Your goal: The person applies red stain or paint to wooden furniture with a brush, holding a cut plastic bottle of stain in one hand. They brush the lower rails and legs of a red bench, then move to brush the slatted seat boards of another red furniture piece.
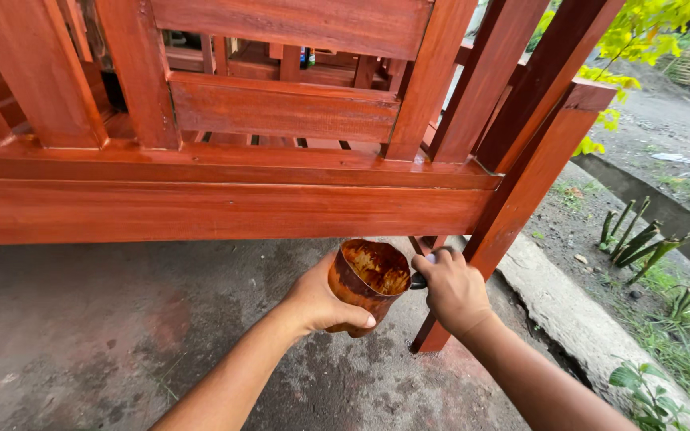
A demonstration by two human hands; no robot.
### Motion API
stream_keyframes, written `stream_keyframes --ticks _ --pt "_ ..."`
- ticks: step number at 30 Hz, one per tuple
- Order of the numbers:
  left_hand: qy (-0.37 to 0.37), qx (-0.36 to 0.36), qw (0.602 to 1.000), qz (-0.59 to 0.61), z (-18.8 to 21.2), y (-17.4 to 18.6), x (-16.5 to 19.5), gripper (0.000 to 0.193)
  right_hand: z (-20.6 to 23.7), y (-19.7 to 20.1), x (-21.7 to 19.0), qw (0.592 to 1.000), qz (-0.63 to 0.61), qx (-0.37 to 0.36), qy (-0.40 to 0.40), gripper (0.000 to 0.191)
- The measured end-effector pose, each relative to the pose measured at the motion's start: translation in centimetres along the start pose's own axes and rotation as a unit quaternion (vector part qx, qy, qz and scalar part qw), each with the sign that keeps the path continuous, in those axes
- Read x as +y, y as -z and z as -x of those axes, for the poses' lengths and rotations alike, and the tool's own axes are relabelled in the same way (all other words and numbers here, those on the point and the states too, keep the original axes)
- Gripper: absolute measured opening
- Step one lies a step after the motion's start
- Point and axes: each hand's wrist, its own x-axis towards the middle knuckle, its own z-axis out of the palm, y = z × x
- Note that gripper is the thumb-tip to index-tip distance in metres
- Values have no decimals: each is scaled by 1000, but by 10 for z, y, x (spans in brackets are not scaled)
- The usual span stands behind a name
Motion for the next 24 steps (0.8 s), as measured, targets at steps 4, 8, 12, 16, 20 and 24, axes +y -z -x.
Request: stream_keyframes --ticks 4,8,12,16,20,24 --pt "-2 3 1000 4 1 1 1 107 3 26 4 994 80 7 73 32" --pt "-22 -1 999 29 -1 -2 -6 103 17 14 2 991 96 29 87 32" --pt "-14 0 999 30 -1 1 -16 107 29 -13 -5 998 26 -58 16 31" --pt "1 -1 999 45 -7 8 -15 110 26 -14 0 1000 -24 -13 11 41" --pt "-4 -1 998 57 -11 6 -5 108 27 24 24 965 -153 200 -77 15" --pt "23 -13 1000 0 -16 0 5 107 35 68 48 878 -284 369 -114 10"
